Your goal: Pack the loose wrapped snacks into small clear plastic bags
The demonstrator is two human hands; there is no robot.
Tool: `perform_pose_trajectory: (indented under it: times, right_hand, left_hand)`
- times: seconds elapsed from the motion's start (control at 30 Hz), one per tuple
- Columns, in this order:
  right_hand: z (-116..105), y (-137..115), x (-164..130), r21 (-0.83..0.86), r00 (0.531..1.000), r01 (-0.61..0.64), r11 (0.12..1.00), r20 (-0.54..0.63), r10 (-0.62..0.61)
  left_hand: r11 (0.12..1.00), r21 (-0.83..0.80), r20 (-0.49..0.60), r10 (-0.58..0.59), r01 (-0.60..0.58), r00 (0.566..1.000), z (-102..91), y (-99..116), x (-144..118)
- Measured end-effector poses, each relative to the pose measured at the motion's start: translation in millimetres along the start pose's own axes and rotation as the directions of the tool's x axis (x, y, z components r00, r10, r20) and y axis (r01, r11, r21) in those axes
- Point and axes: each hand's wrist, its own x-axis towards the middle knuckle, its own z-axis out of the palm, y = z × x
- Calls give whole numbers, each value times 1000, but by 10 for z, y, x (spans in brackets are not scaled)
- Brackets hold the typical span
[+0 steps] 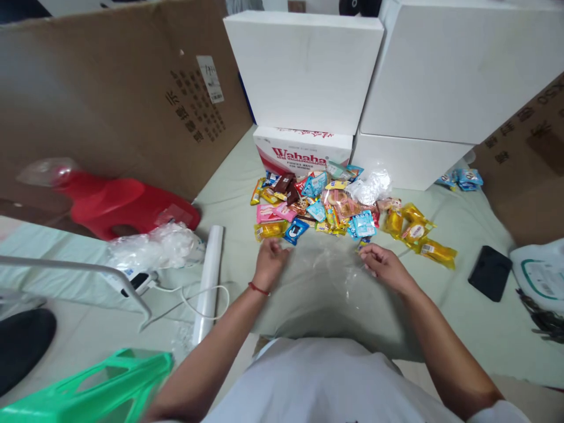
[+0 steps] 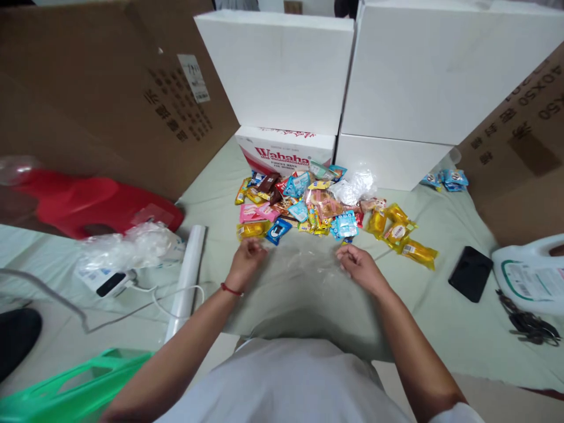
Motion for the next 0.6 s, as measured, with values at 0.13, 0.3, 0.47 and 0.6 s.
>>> perform_pose_trajectory:
  times: [0.13, 0.3, 0.47, 0.6]
  right_hand:
    - [118, 19, 35, -43, 1000, 11, 999, 1, -11]
    - [67, 29, 56, -57, 999, 48, 997, -19, -50]
    - [-137, 127, -18, -34, 989, -2, 999, -146, -3]
    - [-303, 312, -93, -44, 978, -56, 997, -204, 46]
  left_hand:
    - [787, 173, 109, 583, -593, 805, 52, -4, -366]
    - [614, 307, 474, 564, -727, 677, 233, -48, -532]
    - [511, 175, 637, 593, -842, 493, -9, -174, -404]
    - [369, 88, 807, 518, -925, 283, -404, -291, -419]
